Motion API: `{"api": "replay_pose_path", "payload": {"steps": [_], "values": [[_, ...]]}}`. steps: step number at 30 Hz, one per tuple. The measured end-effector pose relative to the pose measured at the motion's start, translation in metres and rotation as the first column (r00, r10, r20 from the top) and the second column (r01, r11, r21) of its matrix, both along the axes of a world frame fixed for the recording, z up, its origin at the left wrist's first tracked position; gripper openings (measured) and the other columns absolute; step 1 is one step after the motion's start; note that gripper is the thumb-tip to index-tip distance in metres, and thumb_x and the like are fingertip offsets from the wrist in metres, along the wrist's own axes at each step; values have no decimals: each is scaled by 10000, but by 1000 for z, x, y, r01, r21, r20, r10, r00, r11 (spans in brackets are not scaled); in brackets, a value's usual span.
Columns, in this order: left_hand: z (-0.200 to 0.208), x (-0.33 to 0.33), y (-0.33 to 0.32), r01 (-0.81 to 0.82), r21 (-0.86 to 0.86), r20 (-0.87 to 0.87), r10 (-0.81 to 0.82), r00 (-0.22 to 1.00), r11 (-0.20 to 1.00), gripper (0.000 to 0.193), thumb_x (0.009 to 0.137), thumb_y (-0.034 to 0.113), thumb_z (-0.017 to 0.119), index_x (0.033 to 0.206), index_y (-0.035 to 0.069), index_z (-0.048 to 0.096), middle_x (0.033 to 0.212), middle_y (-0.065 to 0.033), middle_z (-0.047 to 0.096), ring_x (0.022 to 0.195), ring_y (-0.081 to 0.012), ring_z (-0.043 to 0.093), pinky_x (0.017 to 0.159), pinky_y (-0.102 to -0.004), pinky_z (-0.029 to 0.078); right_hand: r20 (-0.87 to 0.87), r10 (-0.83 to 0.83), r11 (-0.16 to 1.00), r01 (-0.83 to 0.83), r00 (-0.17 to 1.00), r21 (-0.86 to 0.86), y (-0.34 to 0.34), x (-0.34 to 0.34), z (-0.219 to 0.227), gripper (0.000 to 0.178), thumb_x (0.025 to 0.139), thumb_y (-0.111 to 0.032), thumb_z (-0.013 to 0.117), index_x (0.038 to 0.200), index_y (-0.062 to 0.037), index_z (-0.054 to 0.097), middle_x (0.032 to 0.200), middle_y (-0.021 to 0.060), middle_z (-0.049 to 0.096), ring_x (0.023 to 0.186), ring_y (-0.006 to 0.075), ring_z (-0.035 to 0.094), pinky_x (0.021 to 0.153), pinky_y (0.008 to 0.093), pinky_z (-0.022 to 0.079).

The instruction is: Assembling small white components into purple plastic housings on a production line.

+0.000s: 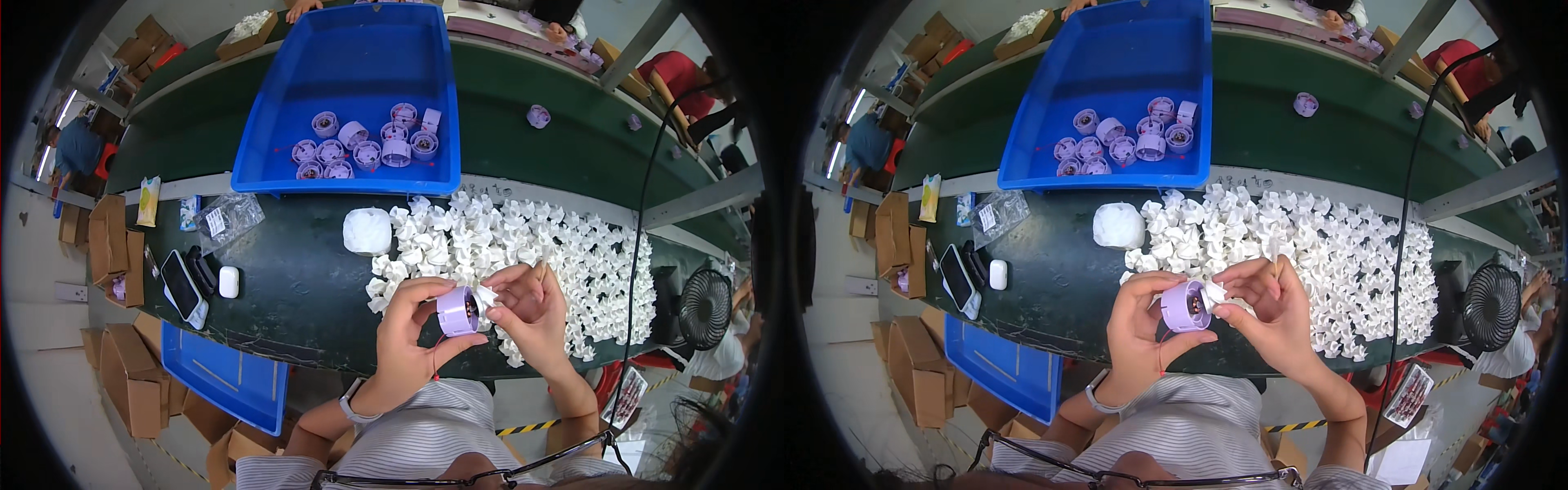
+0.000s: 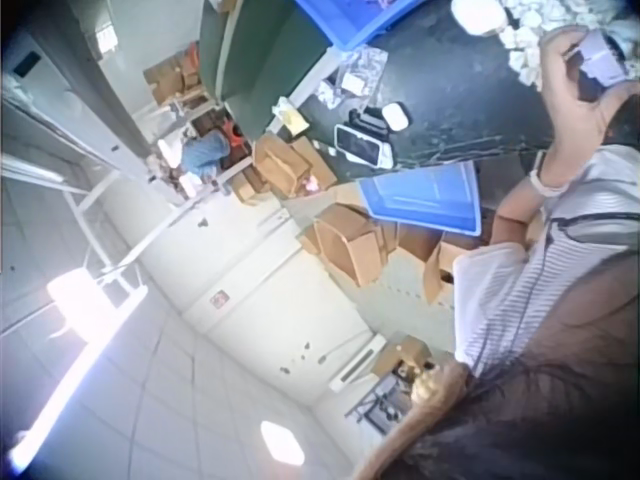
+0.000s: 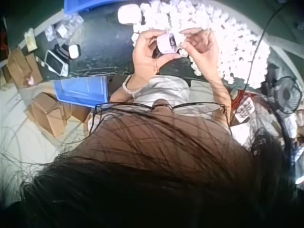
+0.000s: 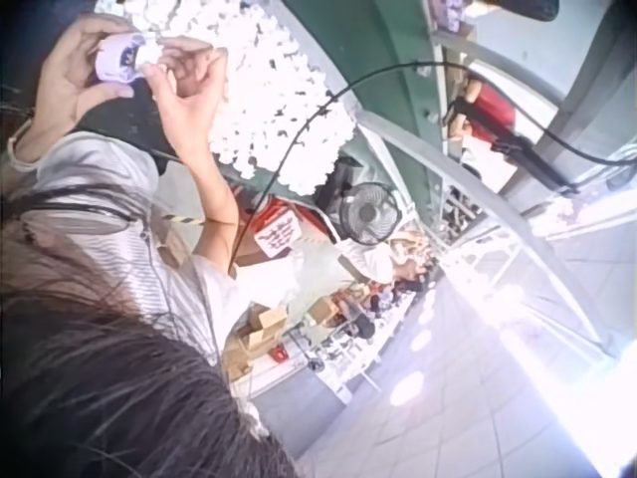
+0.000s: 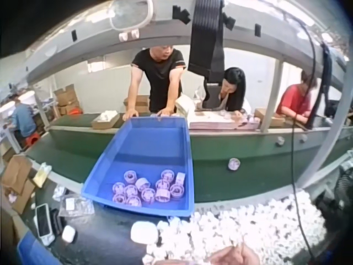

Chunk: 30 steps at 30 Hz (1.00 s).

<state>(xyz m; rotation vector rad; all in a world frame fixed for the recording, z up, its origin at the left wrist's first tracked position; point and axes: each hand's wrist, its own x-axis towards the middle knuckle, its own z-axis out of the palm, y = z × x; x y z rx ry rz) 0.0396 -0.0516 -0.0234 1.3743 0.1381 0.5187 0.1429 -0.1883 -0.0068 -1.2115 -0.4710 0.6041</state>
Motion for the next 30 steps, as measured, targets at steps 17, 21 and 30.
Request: {"api": "replay_pose_path", "payload": {"steps": [17, 21, 30], "values": [[13, 0, 11, 118, 27, -44, -116, 992, 993, 596, 606, -23, 834, 1105, 1, 508, 1062, -112, 518, 993, -196, 572, 866, -324, 499, 397, 134, 986, -83, 908, -142, -8, 6, 18, 463, 732, 7, 751, 769, -91, 300, 974, 194, 635, 890, 164, 604, 745, 283, 494], [20, 3, 21, 274, -98, -127, -285, 950, 957, 499, 639, -3, 824, 1027, 8, 511, 997, -77, 544, 949, -147, 583, 812, -290, 517, 404, 204, 968, -122, 892, -220, -10, 10, 20, 456, 749, -21, 745, 764, -92, 295, 1002, 170, 647, 921, 158, 614, 740, 266, 486], [38, 58, 40, 458, 92, -154, -441, 884, 884, 491, 670, 158, 830, 1048, 51, 536, 954, -32, 560, 895, -136, 586, 704, -273, 493, 345, 32, 998, -8, 938, -68, -12, 26, 21, 390, 759, 41, 696, 907, -46, 347, 1087, 170, 581, 1038, 214, 565, 883, 344, 465]]}}
